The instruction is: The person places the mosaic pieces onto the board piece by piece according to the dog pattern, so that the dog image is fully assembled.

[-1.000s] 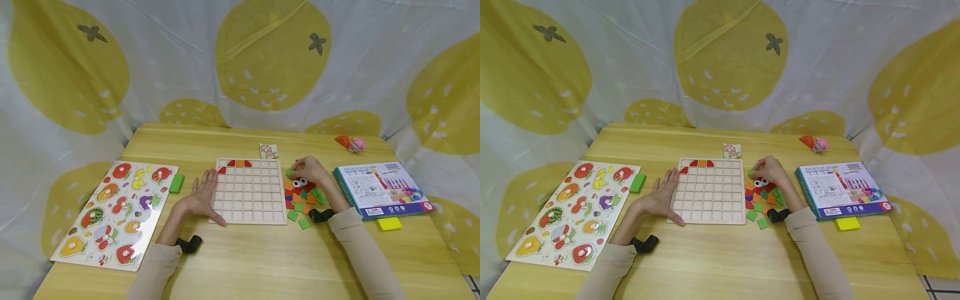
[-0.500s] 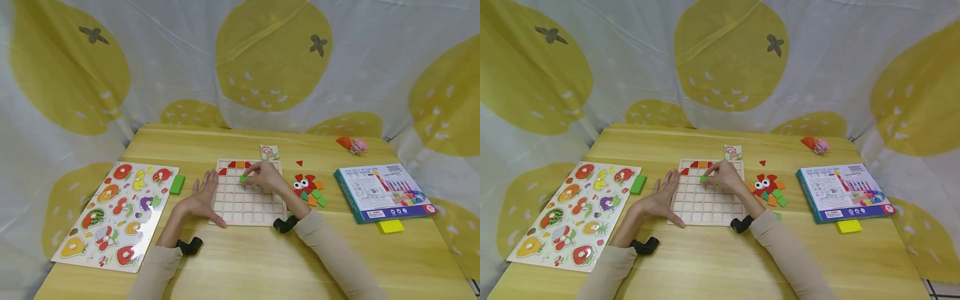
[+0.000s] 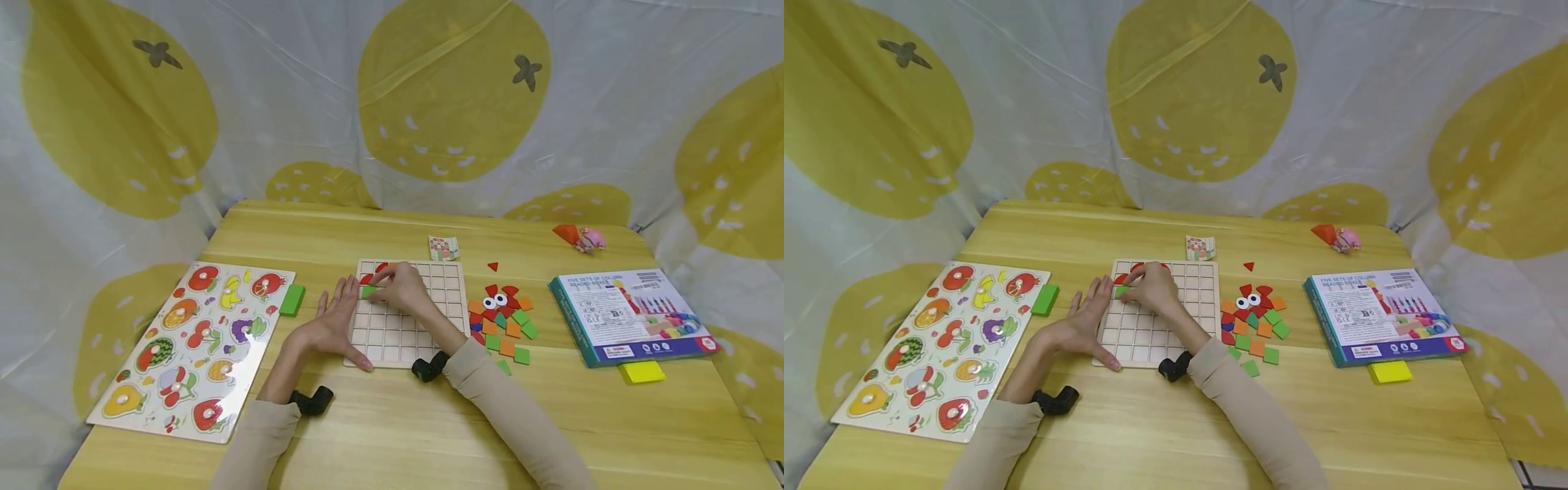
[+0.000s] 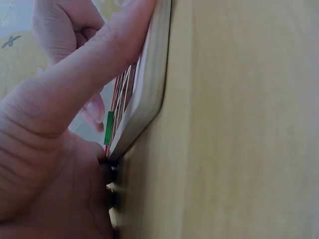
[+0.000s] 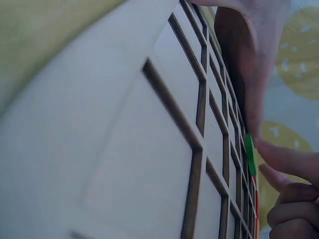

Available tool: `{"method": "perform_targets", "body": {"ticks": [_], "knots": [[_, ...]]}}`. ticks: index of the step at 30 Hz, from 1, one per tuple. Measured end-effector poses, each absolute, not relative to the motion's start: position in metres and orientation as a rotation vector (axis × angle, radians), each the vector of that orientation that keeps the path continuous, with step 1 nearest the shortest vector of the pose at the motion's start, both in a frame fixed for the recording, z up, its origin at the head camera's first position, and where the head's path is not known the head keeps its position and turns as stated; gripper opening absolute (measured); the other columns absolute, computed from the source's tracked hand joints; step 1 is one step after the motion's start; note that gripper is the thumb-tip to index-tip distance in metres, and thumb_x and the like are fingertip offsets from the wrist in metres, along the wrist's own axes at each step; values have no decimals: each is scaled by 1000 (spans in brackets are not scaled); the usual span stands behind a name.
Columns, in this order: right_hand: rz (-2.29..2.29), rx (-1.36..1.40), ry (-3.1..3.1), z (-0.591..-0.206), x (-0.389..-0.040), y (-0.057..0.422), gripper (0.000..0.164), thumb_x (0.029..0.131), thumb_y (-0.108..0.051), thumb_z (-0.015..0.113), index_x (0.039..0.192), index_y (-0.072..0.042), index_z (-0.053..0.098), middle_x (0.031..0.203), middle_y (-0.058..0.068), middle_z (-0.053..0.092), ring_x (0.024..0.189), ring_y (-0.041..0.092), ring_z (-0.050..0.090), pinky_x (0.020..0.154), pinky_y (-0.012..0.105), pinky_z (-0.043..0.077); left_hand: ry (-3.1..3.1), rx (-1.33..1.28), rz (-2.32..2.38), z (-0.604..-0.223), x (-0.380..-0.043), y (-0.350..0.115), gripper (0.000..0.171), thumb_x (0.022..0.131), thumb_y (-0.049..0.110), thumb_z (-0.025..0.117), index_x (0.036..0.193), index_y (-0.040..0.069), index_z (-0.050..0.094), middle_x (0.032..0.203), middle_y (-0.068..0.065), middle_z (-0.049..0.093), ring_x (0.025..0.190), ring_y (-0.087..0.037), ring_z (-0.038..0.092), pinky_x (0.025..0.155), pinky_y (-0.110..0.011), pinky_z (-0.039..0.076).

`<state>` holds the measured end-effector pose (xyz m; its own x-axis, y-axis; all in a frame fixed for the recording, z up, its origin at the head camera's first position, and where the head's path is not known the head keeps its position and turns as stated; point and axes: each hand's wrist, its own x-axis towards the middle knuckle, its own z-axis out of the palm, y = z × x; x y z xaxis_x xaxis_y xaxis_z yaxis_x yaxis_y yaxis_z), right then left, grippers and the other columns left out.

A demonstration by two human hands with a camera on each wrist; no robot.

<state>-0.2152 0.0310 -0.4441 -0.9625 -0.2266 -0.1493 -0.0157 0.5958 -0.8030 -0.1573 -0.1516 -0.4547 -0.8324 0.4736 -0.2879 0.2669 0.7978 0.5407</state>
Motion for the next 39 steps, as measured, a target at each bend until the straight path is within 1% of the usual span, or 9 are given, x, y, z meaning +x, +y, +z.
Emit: {"method": "perform_targets", "body": {"ticks": [4, 8, 12, 18, 22, 26, 31, 35, 39], "knots": [[-1341, -209, 2546, -446, -216, 35, 22, 69, -15, 87, 89, -14, 79, 55, -1, 52, 52, 10, 41, 48, 22, 31, 2564, 547, 699, -455, -158, -152, 156, 51, 58, 89, 152, 3, -17, 160, -16, -22, 148, -34, -23, 117, -62, -12], [-1311, -231, 2559, -447, -218, 35, 21, 69, -17, 87, 89, -15, 79, 61, -3, 58, 54, 9, 42, 50, 21, 32, 2562, 549, 698, -455, -158, -152, 157, 51, 58, 89, 151, 2, -17, 160, -16, -22, 148, -34, -23, 117, -62, -11], [-1245, -223, 2599, -447, -221, 31, 23, 68, -20, 88, 88, -15, 80, 64, -1, 62, 54, 9, 43, 47, 21, 31, 2569, 548, 700, -454, -157, -151, 158, 50, 59, 89, 151, 1, -18, 160, -18, -23, 148, -34, -23, 117, -62, -11], [-1174, -251, 2633, -447, -224, 27, 24, 68, -22, 88, 89, -17, 80, 72, -2, 66, 58, 10, 46, 47, 21, 34, 2571, 544, 707, -454, -157, -151, 159, 49, 58, 90, 151, 0, -18, 159, -18, -23, 148, -34, -23, 117, -62, -11], [-1232, -293, 2599, -445, -222, 36, 24, 71, -21, 86, 93, -15, 79, 67, 0, 63, 55, 10, 44, 48, 21, 32, 2575, 542, 701, -455, -158, -151, 158, 50, 58, 89, 151, 0, -18, 159, -19, -23, 148, -34, -22, 117, -62, -11], [-1303, -307, 2556, -437, -219, 69, 22, 77, -20, 81, 98, -13, 78, 55, 0, 50, 49, 11, 37, 46, 22, 29, 2580, 544, 705, -455, -159, -150, 159, 49, 60, 89, 151, 0, -18, 159, -19, -23, 149, -34, -21, 117, -62, -10], [-1310, -249, 2557, -427, -214, 139, 22, 82, -19, 77, 102, -11, 76, 53, -2, 34, 48, 15, 27, 46, 25, 24, 2596, 566, 699, -455, -159, -152, 160, 47, 60, 90, 151, -2, -16, 159, -21, -21, 149, -36, -18, 117, -63, -8], [-1229, -169, 2580, -430, -207, 193, 22, 83, -17, 76, 104, -10, 75, 52, -2, 33, 46, 16, 28, 44, 25, 27, 2593, 585, 687, -453, -160, -154, 160, 46, 58, 91, 151, -2, -14, 159, -22, -20, 149, -37, -17, 118, -63, -8], [-1195, -100, 2603, -436, -204, 228, 24, 83, -14, 75, 106, -7, 74, 53, -3, 37, 48, 15, 33, 45, 24, 30, 2569, 599, 712, -454, -161, -154, 160, 46, 55, 92, 151, -2, -14, 159, -23, -20, 149, -38, -18, 117, -63, -9]]}}
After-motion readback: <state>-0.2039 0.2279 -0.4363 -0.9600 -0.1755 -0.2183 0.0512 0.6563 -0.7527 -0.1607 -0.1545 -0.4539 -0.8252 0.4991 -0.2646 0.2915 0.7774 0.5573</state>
